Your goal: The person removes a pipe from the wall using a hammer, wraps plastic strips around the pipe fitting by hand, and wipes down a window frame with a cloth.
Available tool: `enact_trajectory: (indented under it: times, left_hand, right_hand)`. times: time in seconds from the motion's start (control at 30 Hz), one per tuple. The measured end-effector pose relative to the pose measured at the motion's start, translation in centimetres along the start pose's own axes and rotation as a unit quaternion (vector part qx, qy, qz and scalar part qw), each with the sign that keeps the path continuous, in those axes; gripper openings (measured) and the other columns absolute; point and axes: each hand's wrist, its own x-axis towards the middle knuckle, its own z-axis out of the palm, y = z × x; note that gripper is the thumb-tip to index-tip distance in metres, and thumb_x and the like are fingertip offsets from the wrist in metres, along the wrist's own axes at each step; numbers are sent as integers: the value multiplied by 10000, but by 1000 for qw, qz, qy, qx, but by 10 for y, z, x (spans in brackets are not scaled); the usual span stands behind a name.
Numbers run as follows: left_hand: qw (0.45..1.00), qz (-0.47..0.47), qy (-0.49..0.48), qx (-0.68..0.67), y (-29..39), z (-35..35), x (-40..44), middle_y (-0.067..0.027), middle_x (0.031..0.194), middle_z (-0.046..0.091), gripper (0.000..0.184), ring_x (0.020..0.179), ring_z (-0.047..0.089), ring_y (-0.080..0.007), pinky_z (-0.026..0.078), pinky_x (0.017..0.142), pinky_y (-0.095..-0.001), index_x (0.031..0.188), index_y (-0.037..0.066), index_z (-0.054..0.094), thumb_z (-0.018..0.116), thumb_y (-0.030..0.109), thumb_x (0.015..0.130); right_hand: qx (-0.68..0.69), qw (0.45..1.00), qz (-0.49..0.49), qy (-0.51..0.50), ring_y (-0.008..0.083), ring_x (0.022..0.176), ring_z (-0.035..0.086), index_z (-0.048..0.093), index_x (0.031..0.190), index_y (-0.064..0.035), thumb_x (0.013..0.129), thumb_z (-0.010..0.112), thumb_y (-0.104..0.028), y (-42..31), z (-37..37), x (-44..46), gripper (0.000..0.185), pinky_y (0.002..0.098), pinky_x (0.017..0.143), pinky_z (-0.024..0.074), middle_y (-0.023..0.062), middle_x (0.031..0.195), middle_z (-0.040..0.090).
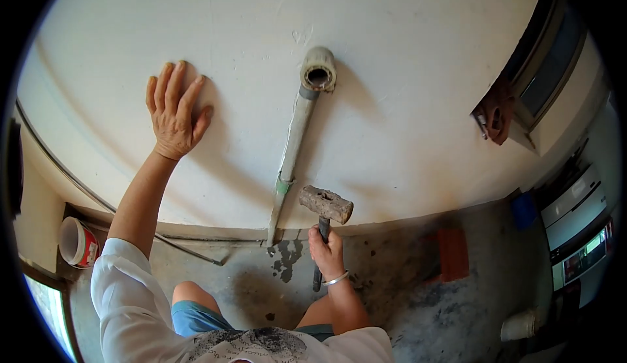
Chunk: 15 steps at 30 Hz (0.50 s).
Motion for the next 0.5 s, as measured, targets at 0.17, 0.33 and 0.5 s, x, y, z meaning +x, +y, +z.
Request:
enact_trajectory:
  times: [0.17, 0.33, 0.5]
  left_hand:
    - [999, -6, -11, -31, 1, -4, 2, -91, 1285, 377, 448, 1221, 294, -259, 134, 1025, -428, 1155, 186, 484, 561, 290, 726]
    - [999, -6, -11, -44, 0, -6, 2, -88, 1292, 370, 455, 1223, 292, -255, 128, 1029, -428, 1159, 187, 479, 566, 285, 723]
    - [999, 3, -23, -41, 1, -6, 2, -121, 1293, 357, 447, 1227, 278, -292, 126, 1023, -449, 1162, 144, 469, 540, 287, 745]
  right_hand:
    - [-33, 989, -139, -25, 52, 420, 338, 427, 797, -30, 834, 519, -370, -58, 1, 5, 355, 184, 366, 292, -17, 543, 368]
    - [-53, 979, -194, -25, 59, 408, 340, 417, 821, -38, 858, 464, -384, -110, 11, 16, 351, 189, 358, 296, -12, 536, 362]
    - [91, 981, -166, -31, 65, 380, 308, 398, 865, -91, 862, 357, -483, -155, 26, 35, 394, 195, 335, 274, -12, 521, 336]
